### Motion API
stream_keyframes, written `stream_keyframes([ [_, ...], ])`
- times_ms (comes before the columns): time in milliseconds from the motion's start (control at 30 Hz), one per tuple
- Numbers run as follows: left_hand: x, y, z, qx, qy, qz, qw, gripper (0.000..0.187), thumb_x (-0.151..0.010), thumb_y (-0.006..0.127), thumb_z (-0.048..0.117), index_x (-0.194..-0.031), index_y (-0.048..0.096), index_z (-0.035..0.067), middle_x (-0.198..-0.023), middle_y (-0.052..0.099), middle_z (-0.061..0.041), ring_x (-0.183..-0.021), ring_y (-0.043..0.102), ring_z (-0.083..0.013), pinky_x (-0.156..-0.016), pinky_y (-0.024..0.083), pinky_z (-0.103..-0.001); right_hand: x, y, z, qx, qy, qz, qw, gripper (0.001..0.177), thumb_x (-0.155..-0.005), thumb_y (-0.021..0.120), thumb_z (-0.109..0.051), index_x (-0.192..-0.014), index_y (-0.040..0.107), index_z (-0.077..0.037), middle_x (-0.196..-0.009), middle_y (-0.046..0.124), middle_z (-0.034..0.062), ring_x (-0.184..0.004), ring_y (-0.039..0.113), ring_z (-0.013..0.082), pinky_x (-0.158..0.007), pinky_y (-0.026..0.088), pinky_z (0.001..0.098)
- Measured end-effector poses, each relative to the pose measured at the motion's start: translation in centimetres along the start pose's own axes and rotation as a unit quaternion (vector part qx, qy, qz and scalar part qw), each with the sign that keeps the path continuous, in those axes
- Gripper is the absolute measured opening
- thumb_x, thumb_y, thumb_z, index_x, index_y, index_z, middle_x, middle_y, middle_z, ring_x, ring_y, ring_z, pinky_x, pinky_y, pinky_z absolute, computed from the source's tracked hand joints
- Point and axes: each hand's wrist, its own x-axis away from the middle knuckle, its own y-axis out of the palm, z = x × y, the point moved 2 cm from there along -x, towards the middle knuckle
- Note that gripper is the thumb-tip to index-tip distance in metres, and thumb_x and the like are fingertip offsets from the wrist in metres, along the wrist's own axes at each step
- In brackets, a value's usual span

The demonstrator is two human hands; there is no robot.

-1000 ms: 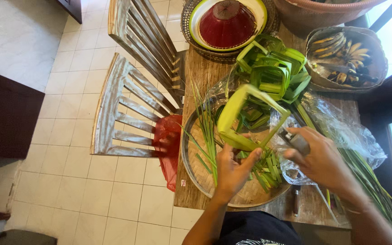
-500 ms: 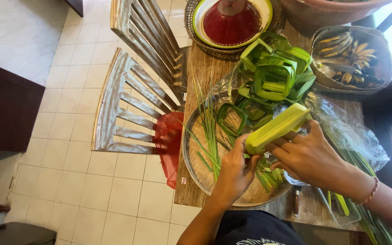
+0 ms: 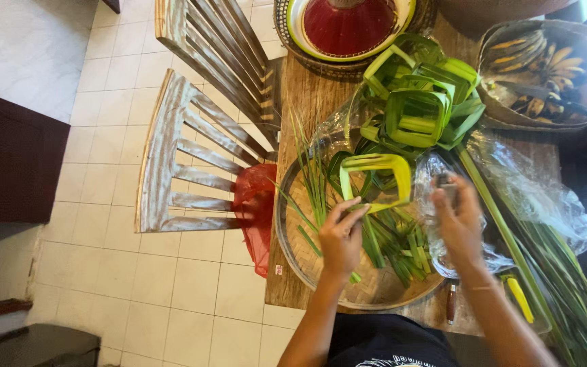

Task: The person weaves together palm leaves to form a square basket and uses a knife to trim the excess leaf material from the finished structures.

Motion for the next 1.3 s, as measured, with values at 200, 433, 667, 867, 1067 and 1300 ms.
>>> stream_keyframes([
  [200,1.7,2.2,-4.3,-0.039,-0.018,-0.001,0.999,0.033,-0.089,0.069,-0.01,-0.113,0.079,0.01,-0.126,0.07,-0.009,-0.095,0.074,-0.0187,-0.07,0.063,-0.027,-0.8,3.4,19.1,0.171,-0.062,0.049,0.982,0.054,-0.091,0.072,-0.032,-0.13,0.057,0.002,-0.116,0.068,0.0187,-0.104,0.066,0.0288,-0.088,0.052,0.0437],
  [433,-0.3,3.1,-6.0,-0.052,0.028,0.047,0.997,0.035,-0.092,0.069,-0.007,-0.124,0.076,0.005,-0.136,0.065,-0.012,-0.114,0.071,-0.0263,-0.095,0.061,-0.033,-1.0,6.1,20.2,0.265,0.004,0.059,0.963,0.05,-0.084,0.083,-0.028,-0.117,0.061,0.002,-0.104,0.069,0.0217,-0.092,0.068,0.036,-0.084,0.053,0.0452],
  [667,-5.3,5.3,-9.4,0.054,-0.198,-0.098,0.974,0.053,-0.089,0.07,0.008,-0.141,0.055,0.009,-0.152,0.05,-0.012,-0.111,0.07,-0.0258,-0.09,0.06,-0.035,-2.5,7.1,18.0,0.292,-0.035,0.091,0.952,0.058,-0.08,0.086,-0.027,-0.121,0.057,0.002,-0.116,0.062,0.0245,-0.109,0.061,0.0404,-0.092,0.049,0.0461],
  [867,-4.9,5.7,-14.8,-0.092,-0.026,-0.116,0.989,0.062,-0.083,0.081,0.008,-0.141,0.061,0.001,-0.143,0.06,-0.023,-0.129,0.06,-0.0383,-0.106,0.049,-0.042,-2.8,7.4,19.3,0.429,0.041,0.09,0.898,0.068,-0.079,0.084,-0.034,-0.128,0.05,-0.001,-0.134,0.056,0.0184,-0.125,0.052,0.0404,-0.091,0.041,0.0668],
  [1067,-3.5,6.0,-15.6,-0.015,-0.165,-0.196,0.967,0.053,-0.089,0.074,0.015,-0.139,0.058,0.006,-0.146,0.056,-0.018,-0.129,0.058,-0.0327,-0.089,0.056,-0.039,-1.9,7.5,18.5,0.494,0.05,0.071,0.865,0.065,-0.082,0.08,-0.031,-0.135,0.051,-0.01,-0.135,0.056,0.0121,-0.129,0.053,0.0321,-0.095,0.042,0.0639],
  [1300,0.9,8.7,-10.8,0.044,-0.104,-0.25,0.962,0.04,-0.088,0.074,0.011,-0.128,0.067,0.007,-0.133,0.068,-0.014,-0.107,0.07,-0.0238,-0.088,0.056,-0.035,3.8,2.7,11.5,0.256,-0.075,0.174,0.948,0.059,-0.088,0.076,-0.034,-0.134,0.053,-0.004,-0.119,0.062,0.0202,-0.108,0.063,0.036,-0.091,0.051,0.0469],
])
